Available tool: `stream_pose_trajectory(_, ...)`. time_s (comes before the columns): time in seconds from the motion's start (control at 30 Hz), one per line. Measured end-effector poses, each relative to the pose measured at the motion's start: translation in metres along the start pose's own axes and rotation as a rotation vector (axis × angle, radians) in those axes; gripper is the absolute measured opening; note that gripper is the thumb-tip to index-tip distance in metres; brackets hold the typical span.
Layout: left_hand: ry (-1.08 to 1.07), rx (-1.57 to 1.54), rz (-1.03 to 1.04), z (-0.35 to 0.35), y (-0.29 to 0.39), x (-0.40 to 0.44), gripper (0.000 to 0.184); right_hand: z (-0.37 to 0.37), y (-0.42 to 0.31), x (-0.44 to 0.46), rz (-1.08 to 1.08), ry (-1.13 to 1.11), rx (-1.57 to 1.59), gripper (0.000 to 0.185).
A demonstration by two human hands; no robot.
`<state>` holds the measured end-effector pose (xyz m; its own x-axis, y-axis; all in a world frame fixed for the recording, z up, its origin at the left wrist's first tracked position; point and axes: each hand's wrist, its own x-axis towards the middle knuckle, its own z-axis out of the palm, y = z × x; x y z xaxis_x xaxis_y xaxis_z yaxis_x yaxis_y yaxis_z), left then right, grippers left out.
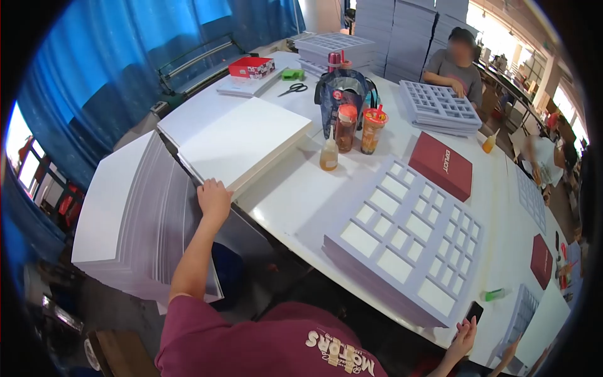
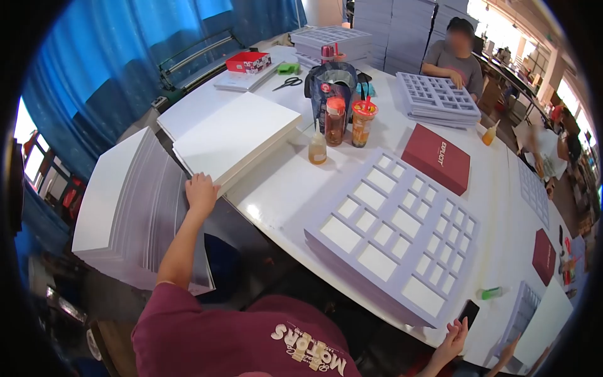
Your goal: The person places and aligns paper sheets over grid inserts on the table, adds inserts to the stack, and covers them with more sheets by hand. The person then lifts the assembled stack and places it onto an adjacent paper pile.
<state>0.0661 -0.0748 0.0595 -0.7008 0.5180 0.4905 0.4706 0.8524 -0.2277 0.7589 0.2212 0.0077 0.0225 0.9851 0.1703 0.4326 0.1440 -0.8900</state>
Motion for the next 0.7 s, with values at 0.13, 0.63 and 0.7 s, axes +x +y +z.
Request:
stream_pose_trajectory(0.13,0.088,0.034,0.095,0.015,-0.008,-0.003,0.016,0.011,-0.001,0.002,-0.060,-0.002,0.018,0.041)
stream_pose_trajectory(0.63,0.109,0.017,0.314,-0.053,-0.018,0.023,0.013,0.003,-0.009,0.001,-0.147,0.043,0.000,0.040)
stream_pose_trajectory(0.7,0.016,0.028,0.337,-0.055,-0.011,0.001,0.018,0.002,-0.004,0.001,-0.117,0.035,-0.007,0.039)
